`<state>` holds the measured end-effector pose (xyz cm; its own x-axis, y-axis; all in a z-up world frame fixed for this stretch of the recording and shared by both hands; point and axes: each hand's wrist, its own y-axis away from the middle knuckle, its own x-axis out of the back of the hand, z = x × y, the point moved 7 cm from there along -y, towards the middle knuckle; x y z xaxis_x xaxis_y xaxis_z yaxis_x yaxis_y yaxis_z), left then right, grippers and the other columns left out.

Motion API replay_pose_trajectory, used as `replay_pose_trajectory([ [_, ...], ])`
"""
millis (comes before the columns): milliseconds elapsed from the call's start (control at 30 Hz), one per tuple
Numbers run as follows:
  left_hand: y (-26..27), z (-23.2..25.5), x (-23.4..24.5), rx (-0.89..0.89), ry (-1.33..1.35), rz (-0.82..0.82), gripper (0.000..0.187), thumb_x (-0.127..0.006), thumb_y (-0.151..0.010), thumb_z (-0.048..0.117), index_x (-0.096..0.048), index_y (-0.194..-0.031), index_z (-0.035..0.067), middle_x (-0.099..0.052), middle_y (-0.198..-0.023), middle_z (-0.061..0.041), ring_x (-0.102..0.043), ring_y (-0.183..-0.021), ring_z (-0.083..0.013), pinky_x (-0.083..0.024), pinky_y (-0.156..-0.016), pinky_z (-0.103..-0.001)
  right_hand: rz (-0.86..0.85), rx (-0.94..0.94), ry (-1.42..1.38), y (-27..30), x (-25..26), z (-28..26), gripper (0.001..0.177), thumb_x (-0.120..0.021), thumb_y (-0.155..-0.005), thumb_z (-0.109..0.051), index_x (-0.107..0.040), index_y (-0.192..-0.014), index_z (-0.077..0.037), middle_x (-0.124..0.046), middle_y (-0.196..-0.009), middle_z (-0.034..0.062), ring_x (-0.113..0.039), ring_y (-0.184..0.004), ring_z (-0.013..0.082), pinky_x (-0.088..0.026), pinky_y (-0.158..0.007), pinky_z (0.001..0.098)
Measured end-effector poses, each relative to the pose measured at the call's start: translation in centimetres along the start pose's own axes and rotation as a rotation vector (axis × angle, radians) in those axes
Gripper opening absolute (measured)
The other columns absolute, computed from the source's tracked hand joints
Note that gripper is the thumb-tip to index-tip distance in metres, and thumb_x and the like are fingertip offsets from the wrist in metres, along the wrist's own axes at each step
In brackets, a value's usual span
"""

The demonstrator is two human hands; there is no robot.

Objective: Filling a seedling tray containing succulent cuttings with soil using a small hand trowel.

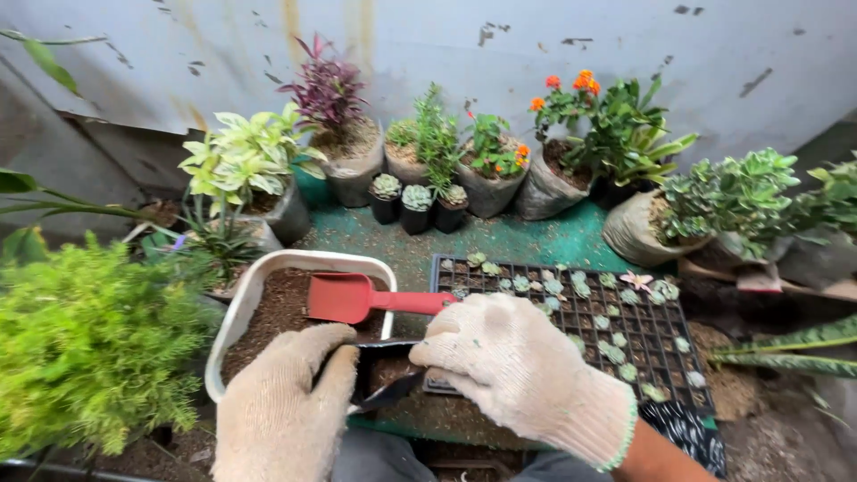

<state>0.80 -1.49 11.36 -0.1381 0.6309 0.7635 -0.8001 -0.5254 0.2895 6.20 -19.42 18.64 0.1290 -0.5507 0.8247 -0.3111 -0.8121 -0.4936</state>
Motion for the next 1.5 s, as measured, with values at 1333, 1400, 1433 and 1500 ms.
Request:
replay_pose_trajectory([
  [1333,-2.2,-1.4,-32.6,-0.363,-0.149,-0.125,0.015,-0.06,-0.092,0.031,-0.069,-0.103,0.025,-0.064,-0.091,-0.001,-0.065,-0.072,-0.0255,-0.055,-0.065,-0.038,-0.493,-0.842,0.174,26.5,-15.9,11.3,0.013,-0.07,-0.082,-0.018,-0.073,-0.094,-0.013,-0.065,-0.119,0.0053,-0.066,-0.094,0.0272,-0.056,-0.081,0.0417],
  [1400,-2.1,-1.1,-32.3,-0.403,-0.116,-0.066,0.015,-0.062,-0.091,0.031,-0.07,-0.101,0.023,-0.063,-0.089,-0.003,-0.065,-0.069,-0.0284,-0.055,-0.064,-0.04,-0.357,-0.802,0.231,25.7,-15.0,10.9,0.01,-0.074,-0.075,-0.016,-0.074,-0.084,-0.011,-0.066,-0.109,0.0047,-0.066,-0.083,0.0241,-0.057,-0.072,0.0382],
  [1433,-1.9,-0.9,-31.7,-0.403,-0.115,-0.065,0.015,-0.062,-0.091,0.031,-0.07,-0.101,0.023,-0.063,-0.089,-0.003,-0.065,-0.069,-0.0284,-0.055,-0.064,-0.04,-0.357,-0.802,0.232,25.8,-14.8,10.7,0.01,-0.074,-0.075,-0.016,-0.074,-0.084,-0.011,-0.066,-0.109,0.0047,-0.066,-0.083,0.0241,-0.057,-0.072,0.0382],
  [1500,-1.7,-1.2,-31.4,-0.268,-0.126,-0.186,0.034,-0.06,-0.091,0.034,-0.059,-0.123,0.023,-0.062,-0.105,-0.006,-0.069,-0.083,-0.0301,-0.058,-0.074,-0.042,-0.246,-0.785,0.136,25.7,-14.0,10.3,0.041,-0.077,-0.074,-0.023,-0.075,-0.113,-0.011,-0.061,-0.13,0.016,-0.066,-0.098,0.03,-0.056,-0.082,0.0405],
])
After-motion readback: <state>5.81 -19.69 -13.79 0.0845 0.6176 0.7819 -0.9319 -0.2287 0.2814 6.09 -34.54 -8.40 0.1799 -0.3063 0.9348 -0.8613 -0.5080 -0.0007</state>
